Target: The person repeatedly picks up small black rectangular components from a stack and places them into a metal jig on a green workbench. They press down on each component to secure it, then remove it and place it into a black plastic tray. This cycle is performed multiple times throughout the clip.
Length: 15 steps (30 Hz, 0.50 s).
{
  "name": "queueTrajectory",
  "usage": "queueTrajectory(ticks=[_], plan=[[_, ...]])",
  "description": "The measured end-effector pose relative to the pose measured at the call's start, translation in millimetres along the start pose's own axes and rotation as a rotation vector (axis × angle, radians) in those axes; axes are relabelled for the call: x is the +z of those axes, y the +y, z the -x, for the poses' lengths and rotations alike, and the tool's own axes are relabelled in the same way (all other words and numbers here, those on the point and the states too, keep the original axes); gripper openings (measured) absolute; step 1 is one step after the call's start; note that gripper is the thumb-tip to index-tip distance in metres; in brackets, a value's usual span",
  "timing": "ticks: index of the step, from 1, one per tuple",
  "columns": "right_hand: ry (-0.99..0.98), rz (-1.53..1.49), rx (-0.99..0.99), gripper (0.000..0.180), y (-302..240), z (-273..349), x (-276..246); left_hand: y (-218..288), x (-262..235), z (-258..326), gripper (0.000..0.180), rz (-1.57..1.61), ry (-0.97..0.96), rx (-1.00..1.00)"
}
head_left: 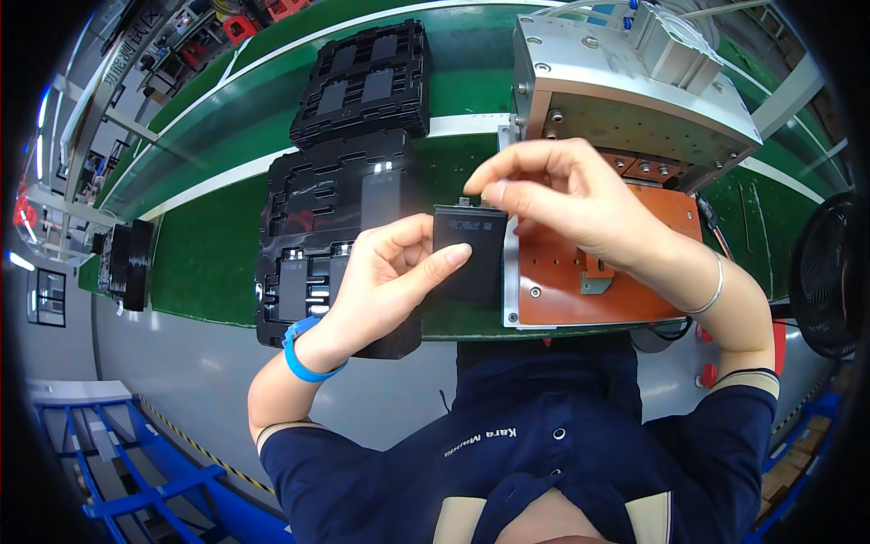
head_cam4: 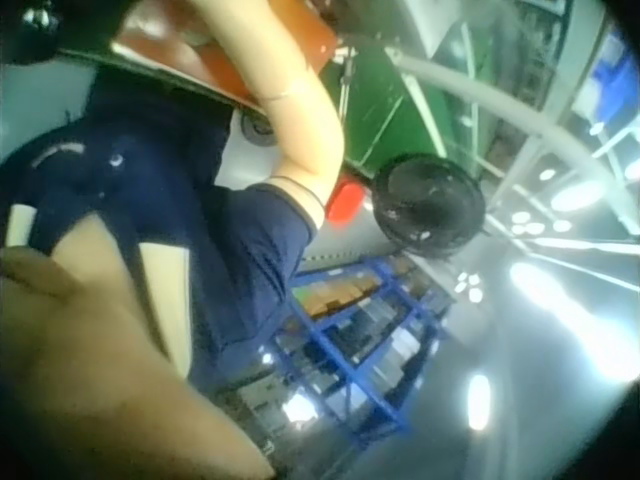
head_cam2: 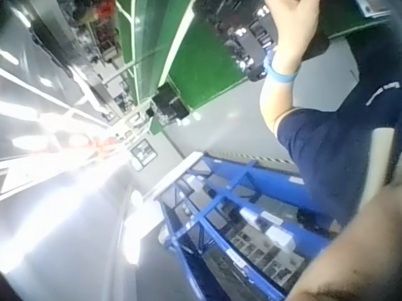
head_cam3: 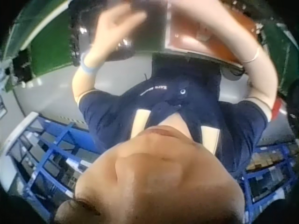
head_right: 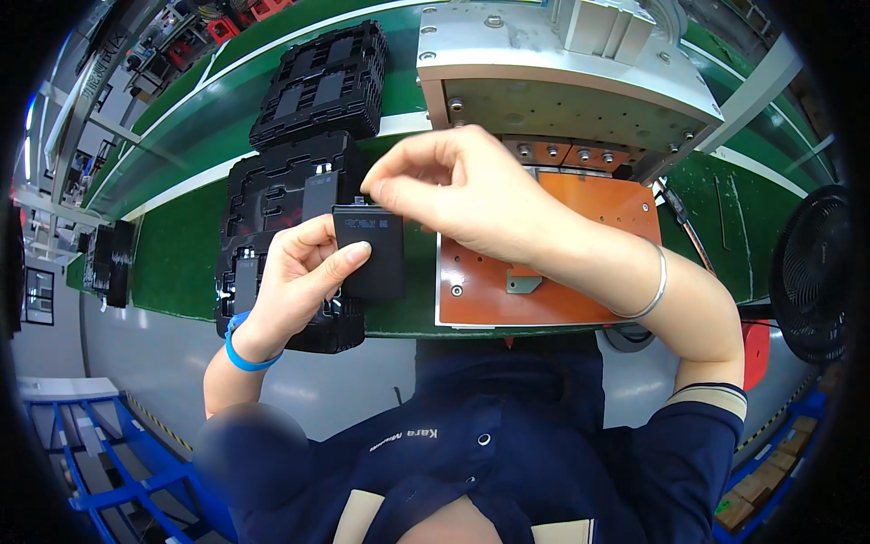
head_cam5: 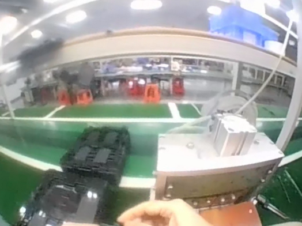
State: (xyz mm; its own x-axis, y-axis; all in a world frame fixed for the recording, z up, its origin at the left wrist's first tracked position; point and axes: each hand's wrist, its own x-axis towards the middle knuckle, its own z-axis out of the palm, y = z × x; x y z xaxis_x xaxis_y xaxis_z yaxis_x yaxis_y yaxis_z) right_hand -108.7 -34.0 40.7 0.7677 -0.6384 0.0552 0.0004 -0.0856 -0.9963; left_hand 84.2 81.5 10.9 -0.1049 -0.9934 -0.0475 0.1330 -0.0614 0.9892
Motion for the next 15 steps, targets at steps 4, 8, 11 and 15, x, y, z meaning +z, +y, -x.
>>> queueTrajectory(ticks=[4,8,11,15], plan=[[-0.058,-0.031,0.119,0.02,0,0,-1,3,7,-1,0.02,-0.013,0.031,0.005],[-0.069,-0.069,0.09,0.018,5,1,-4,12,6,3,0.016,-0.122,0.003,-0.08],[-0.056,-0.052,0.043,0.017,8,1,-6,13,10,5,0.014,-0.124,0.023,-0.089],[0.012,-0.069,0.067,0.016,1,3,-1,14,4,7,0.015,-0.143,0.037,-0.108]])
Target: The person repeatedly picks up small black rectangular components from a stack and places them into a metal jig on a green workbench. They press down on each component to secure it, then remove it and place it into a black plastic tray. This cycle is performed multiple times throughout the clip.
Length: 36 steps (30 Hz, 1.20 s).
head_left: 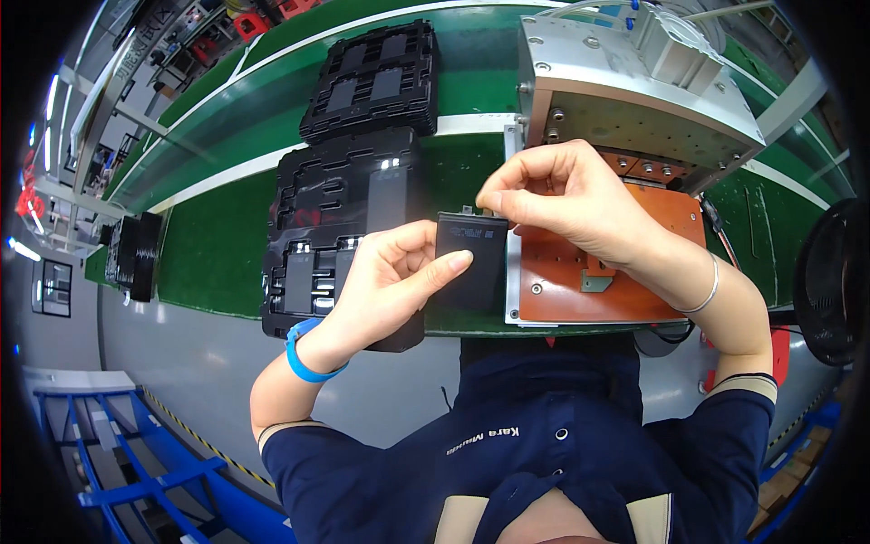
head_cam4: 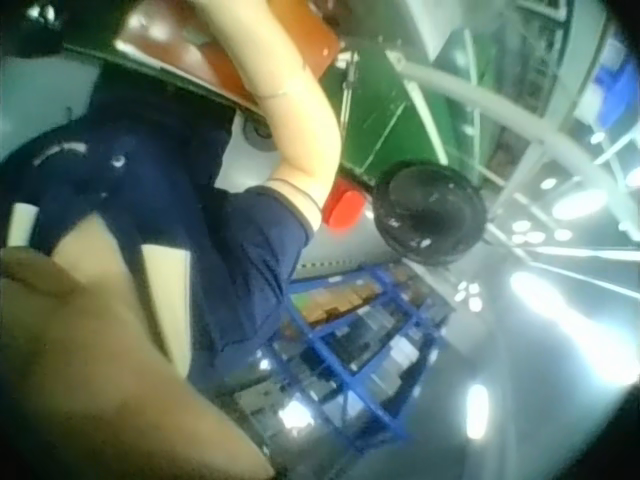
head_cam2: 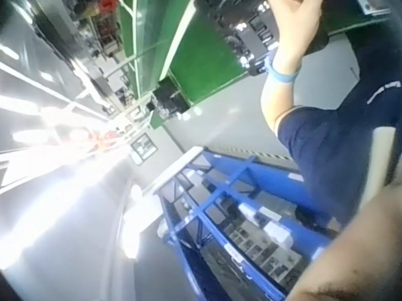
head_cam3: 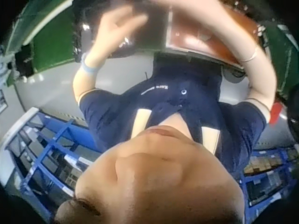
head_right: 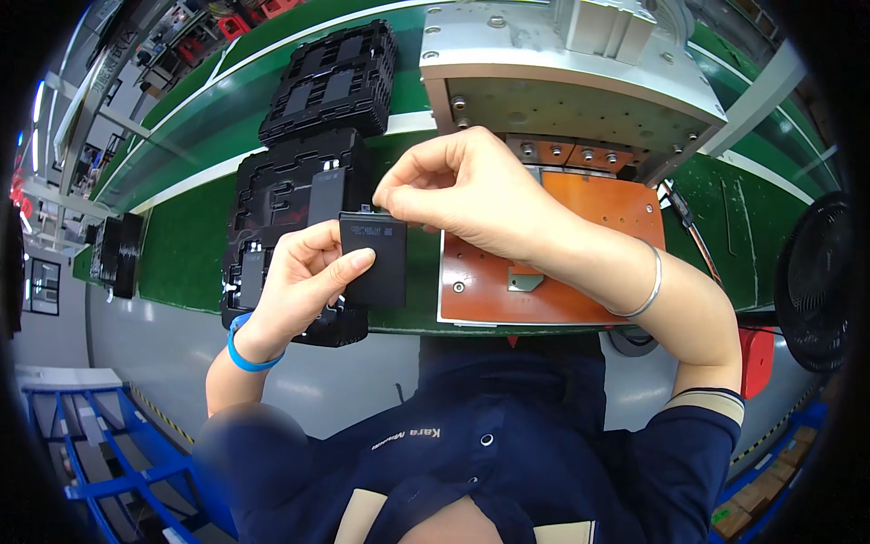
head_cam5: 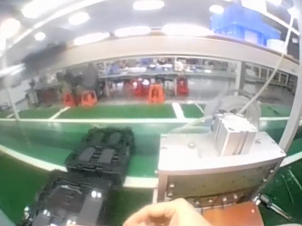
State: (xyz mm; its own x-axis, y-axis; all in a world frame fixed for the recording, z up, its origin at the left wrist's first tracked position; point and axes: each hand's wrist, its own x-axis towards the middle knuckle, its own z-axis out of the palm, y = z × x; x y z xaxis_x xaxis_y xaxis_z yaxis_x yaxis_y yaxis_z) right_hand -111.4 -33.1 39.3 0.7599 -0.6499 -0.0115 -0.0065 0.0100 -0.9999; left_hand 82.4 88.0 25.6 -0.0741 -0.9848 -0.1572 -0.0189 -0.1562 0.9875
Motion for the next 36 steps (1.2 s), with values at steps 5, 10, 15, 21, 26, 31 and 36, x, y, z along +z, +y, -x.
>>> queueTrajectory(ticks=[5,10,15,21,26,31,36], plan=[[-0.094,0.039,0.049,0.016,0,-8,8,-3,0,4,0.018,0.102,-0.016,0.025],[-0.111,0.119,-0.049,0.017,5,-9,2,1,5,6,0.013,0.174,-0.013,0.004],[-0.007,0.276,-0.167,0.018,0,-23,3,-1,-58,17,0.015,-0.247,0.317,0.02],[-0.158,1.187,-0.712,0.032,41,-82,39,-10,-198,12,0.029,-0.448,0.523,-0.058],[-0.268,1.421,-0.969,0.024,70,-117,56,-40,-202,-10,0.048,-0.499,0.57,-0.098],[-0.357,1.567,-0.991,0.009,73,-111,64,-58,-179,8,0.042,-1.233,0.721,0.274],[-0.329,1.605,-0.983,0.009,50,-100,52,-66,-145,21,0.049,-1.309,0.545,0.106]])
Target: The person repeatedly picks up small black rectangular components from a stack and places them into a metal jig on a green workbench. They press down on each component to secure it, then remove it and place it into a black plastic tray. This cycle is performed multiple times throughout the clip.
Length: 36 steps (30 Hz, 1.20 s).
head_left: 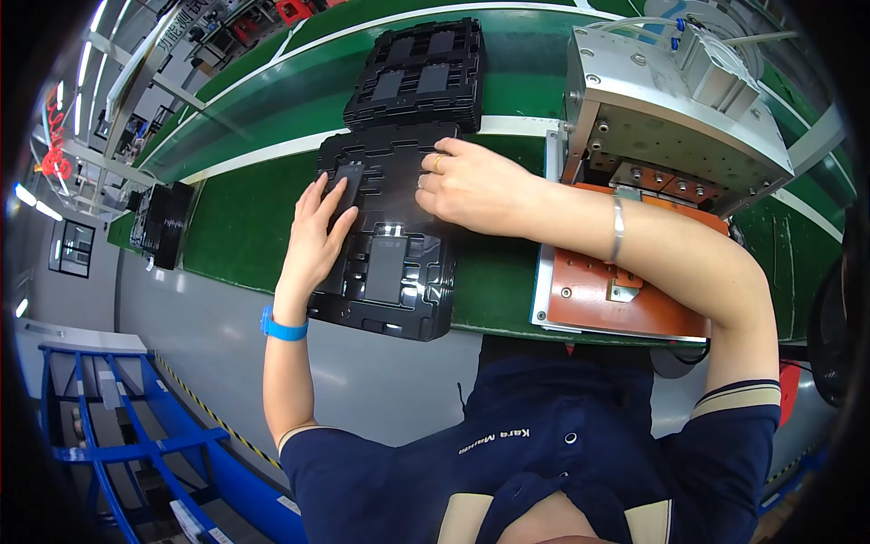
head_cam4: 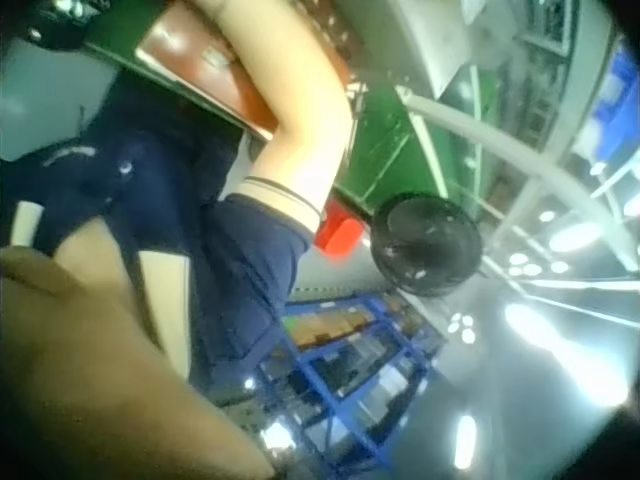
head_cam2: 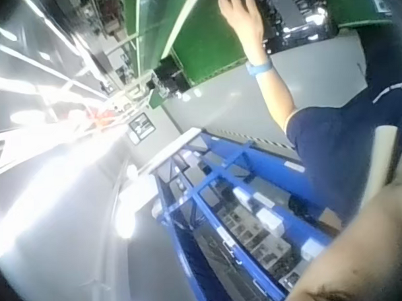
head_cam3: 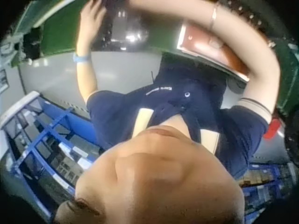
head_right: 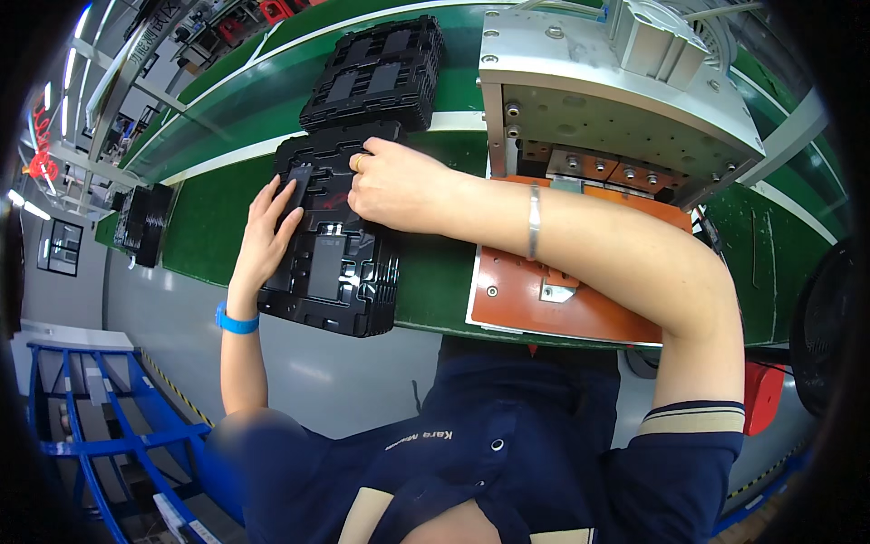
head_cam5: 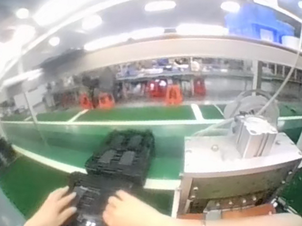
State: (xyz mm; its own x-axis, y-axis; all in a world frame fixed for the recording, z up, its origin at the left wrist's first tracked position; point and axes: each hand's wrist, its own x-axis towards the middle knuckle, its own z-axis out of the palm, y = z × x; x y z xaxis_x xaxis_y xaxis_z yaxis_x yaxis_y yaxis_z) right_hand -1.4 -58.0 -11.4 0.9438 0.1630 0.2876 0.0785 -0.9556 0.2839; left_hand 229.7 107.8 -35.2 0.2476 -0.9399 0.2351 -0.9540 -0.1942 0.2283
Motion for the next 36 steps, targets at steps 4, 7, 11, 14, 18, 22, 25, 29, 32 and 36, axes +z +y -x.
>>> queueTrajectory(ticks=[4,7,11,14,18,22,25,29,32,36], plan=[[0.324,-0.065,0.016,0.011,-7,32,-38,-13,-1,2,0.055,0.054,0.013,-0.071],[0.312,-0.053,0.093,0.025,-28,75,-80,-19,1,-3,0.059,0.07,-0.018,-0.12],[0.261,-0.009,0.269,0.046,-50,151,-116,-21,-4,-9,0.06,-0.025,-0.016,-0.068],[0.243,0.116,0.489,0.048,-58,208,-120,16,-26,-28,0.055,-0.067,0.118,0.076],[0.179,0.026,0.703,0.041,-65,241,-115,122,-51,-43,0.044,0.061,0.298,0.362],[0.16,-0.162,0.825,0.029,-80,238,-101,203,-33,-46,0.04,0.19,0.186,0.956],[0.214,-0.313,0.877,0.023,-65,239,-104,244,-5,-38,0.058,0.262,-0.127,1.126],[0.266,-0.296,0.877,0.018,-37,230,-95,258,27,-28,0.076,0.312,-0.434,1.111],[0.19,-0.237,0.848,0.018,-35,227,-88,256,31,-29,0.077,0.327,-0.479,1.112],[0.131,-0.113,0.804,0.021,-37,227,-84,255,37,-29,0.077,0.327,-0.489,1.131]])
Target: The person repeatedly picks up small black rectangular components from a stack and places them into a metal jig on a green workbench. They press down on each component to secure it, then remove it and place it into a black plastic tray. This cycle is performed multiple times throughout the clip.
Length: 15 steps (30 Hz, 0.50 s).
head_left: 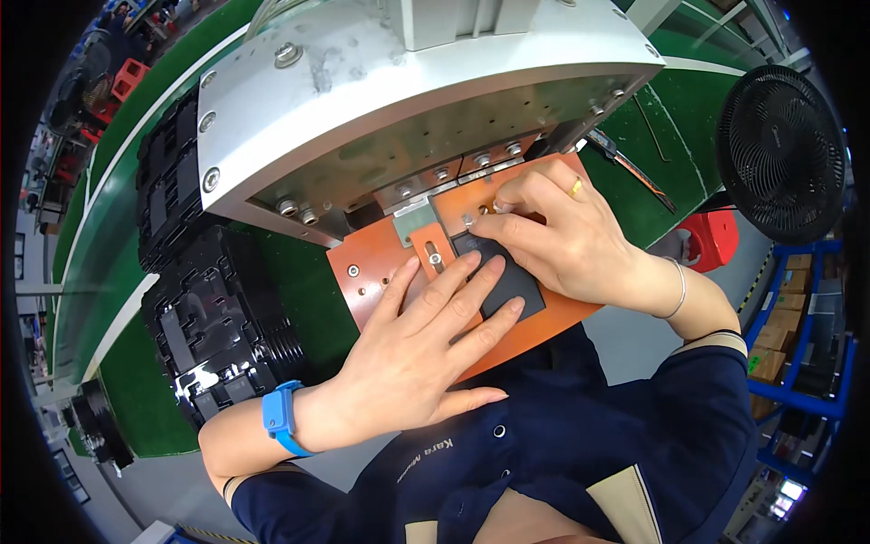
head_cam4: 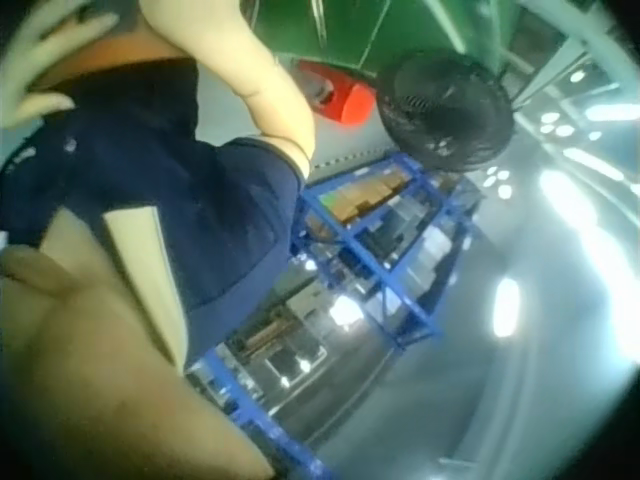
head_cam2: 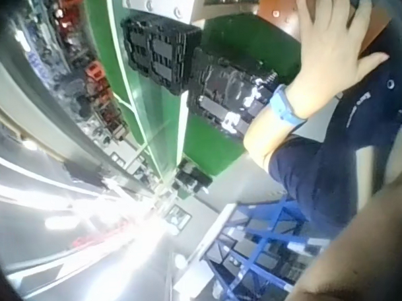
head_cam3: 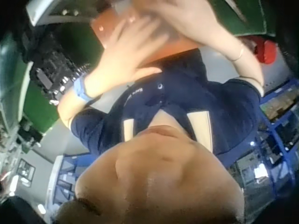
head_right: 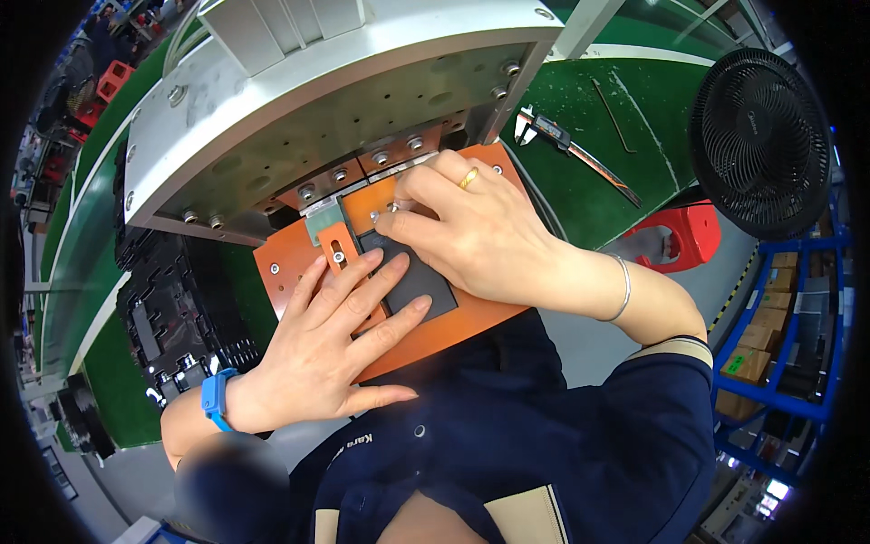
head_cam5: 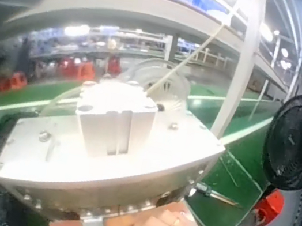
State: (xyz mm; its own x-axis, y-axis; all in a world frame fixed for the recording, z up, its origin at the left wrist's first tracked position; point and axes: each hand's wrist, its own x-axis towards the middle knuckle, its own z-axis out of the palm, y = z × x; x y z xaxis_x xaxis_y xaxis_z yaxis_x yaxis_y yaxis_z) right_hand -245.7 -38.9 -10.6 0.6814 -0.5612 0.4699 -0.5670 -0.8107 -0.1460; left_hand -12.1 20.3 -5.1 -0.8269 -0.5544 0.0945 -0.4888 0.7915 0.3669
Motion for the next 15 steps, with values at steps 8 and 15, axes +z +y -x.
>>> queueTrajectory(ticks=[8,15], plan=[[0.112,-0.094,0.028,0.027,3,-5,0,1,-3,-1,0.076,0.006,-0.015,-0.014],[0.084,-0.11,0.018,0.022,2,3,2,1,-4,-1,0.076,0.007,-0.012,-0.02]])
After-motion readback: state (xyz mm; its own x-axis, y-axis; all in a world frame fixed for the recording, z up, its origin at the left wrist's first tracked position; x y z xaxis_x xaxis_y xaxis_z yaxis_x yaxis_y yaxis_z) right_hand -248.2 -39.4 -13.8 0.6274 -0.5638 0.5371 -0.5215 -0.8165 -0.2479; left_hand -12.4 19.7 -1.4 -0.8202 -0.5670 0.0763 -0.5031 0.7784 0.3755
